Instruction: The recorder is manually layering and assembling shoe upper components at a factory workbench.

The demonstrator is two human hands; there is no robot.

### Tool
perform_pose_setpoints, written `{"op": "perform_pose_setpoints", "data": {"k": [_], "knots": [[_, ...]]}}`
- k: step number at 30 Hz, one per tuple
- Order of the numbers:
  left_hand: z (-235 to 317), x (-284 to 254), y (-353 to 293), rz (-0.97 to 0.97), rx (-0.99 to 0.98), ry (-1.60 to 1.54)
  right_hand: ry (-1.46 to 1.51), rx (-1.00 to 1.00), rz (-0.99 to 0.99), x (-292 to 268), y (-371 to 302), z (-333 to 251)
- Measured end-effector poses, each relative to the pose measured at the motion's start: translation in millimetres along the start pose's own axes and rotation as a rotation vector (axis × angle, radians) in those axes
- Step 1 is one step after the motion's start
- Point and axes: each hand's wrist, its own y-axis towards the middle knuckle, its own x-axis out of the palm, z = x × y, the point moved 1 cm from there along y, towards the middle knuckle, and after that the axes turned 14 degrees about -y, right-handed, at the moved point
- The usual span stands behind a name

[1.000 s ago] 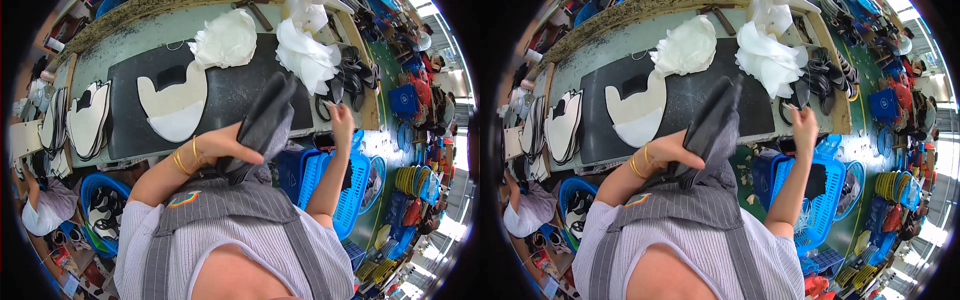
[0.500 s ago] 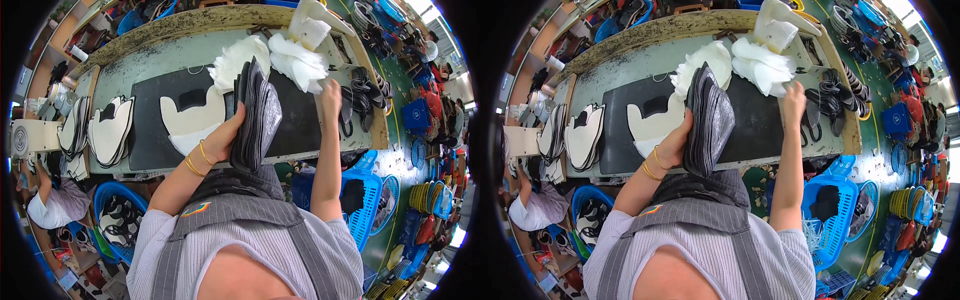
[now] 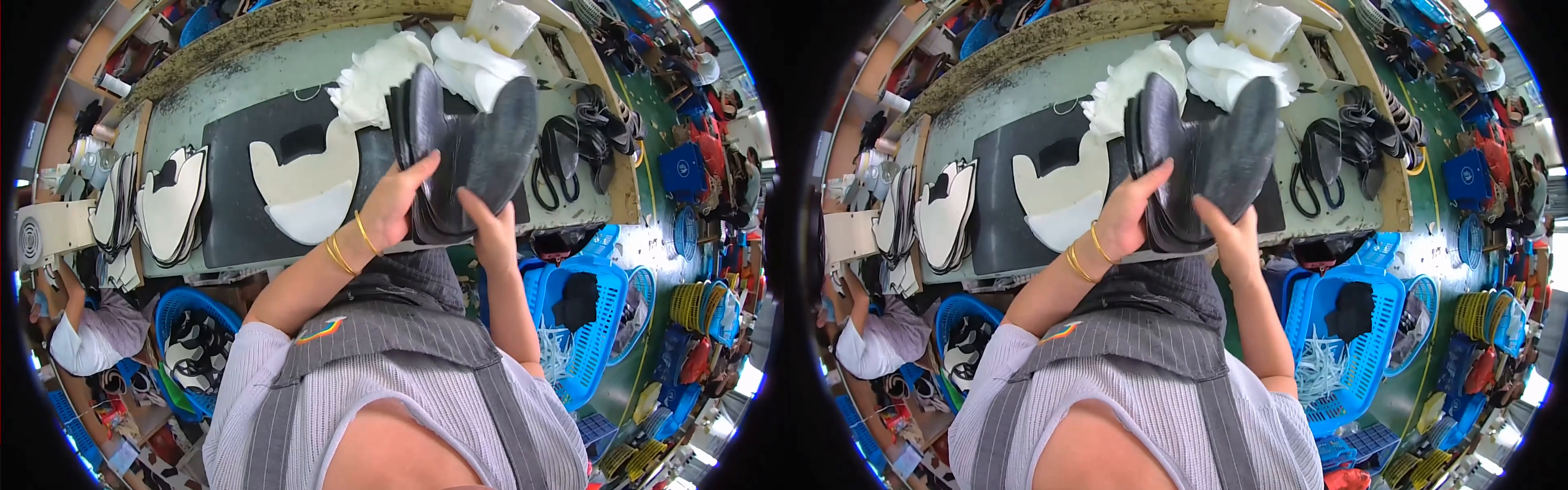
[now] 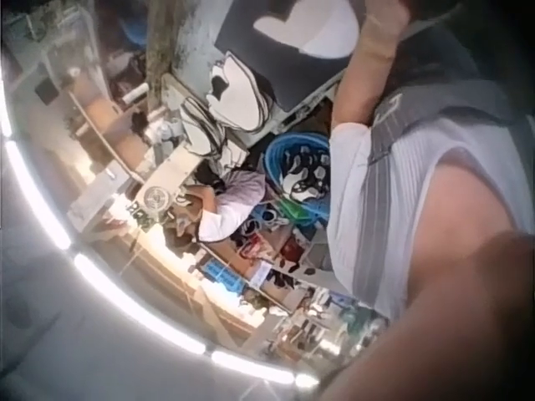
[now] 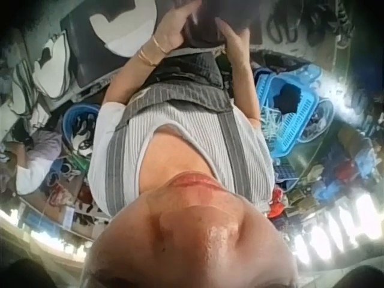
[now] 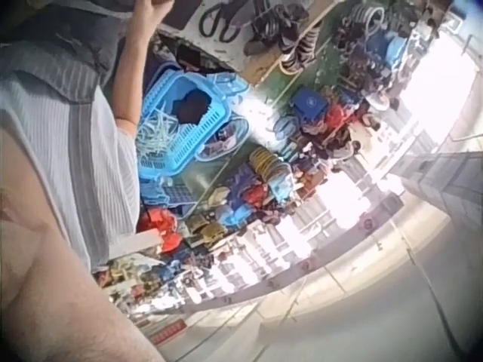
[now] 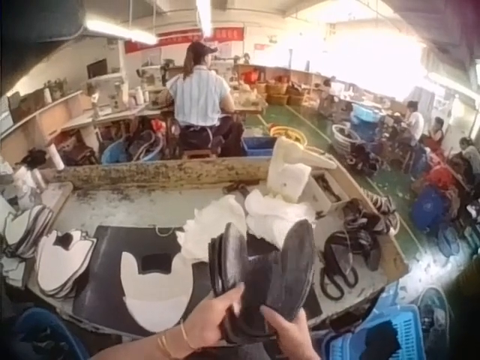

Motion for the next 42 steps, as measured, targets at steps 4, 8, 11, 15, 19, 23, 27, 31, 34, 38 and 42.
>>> {"op": "perform_pose_setpoints", "data": {"k": [4, 8, 11, 15, 19, 23, 27, 31, 34, 38, 42], "knots": [[4.7, 2.7, 11.0, -0.049, -0.077, -0.106, 0.22, -0.112, 0.157, -22.2, 9.0, -7.2], [-9.5, 16.7, 37.7, -0.178, -0.163, -0.24, 0.247, -0.245, 0.188, -50.1, 14.6, -32.4], [-27.0, -4.4, 70.1, -0.122, -0.177, -0.092, -0.303, -0.212, 0.384, -73.6, 21.9, -8.0], [-24.7, -36.8, 27.8, -0.104, 0.323, 0.745, -1.468, -0.754, 0.542, -88.8, 14.8, -13.4], [26.7, -57.9, -52.5, -0.245, 0.793, 1.426, -1.4, -0.742, 0.071, -66.0, 37.0, -6.7], [57.4, -96.8, -99.4, -0.064, 0.917, 1.882, -1.222, -0.64, 0.042, -81.9, 44.9, -3.3], [63.0, -114.1, -102.9, -0.016, 0.911, 1.965, -1.117, -0.434, 0.023, -80.7, 39.5, -25.0], [54.9, -87.3, -83.4, -0.086, 1.028, 1.794, -1.418, -0.613, -0.055, -73.4, 42.2, -15.4], [65.9, -82.5, -33.8, -0.041, 1.064, 1.624, -1.015, -0.31, 0.089, -94.1, 51.4, -11.5], [114.1, -93.3, 81.9, 0.392, 1.092, 1.425, -0.175, -0.228, 0.115, -108.9, 69.9, -8.0], [151.0, -89.4, 151.6, 0.187, 0.914, 1.502, 0.224, -0.308, 0.127, -109.6, 60.9, -27.0]]}}
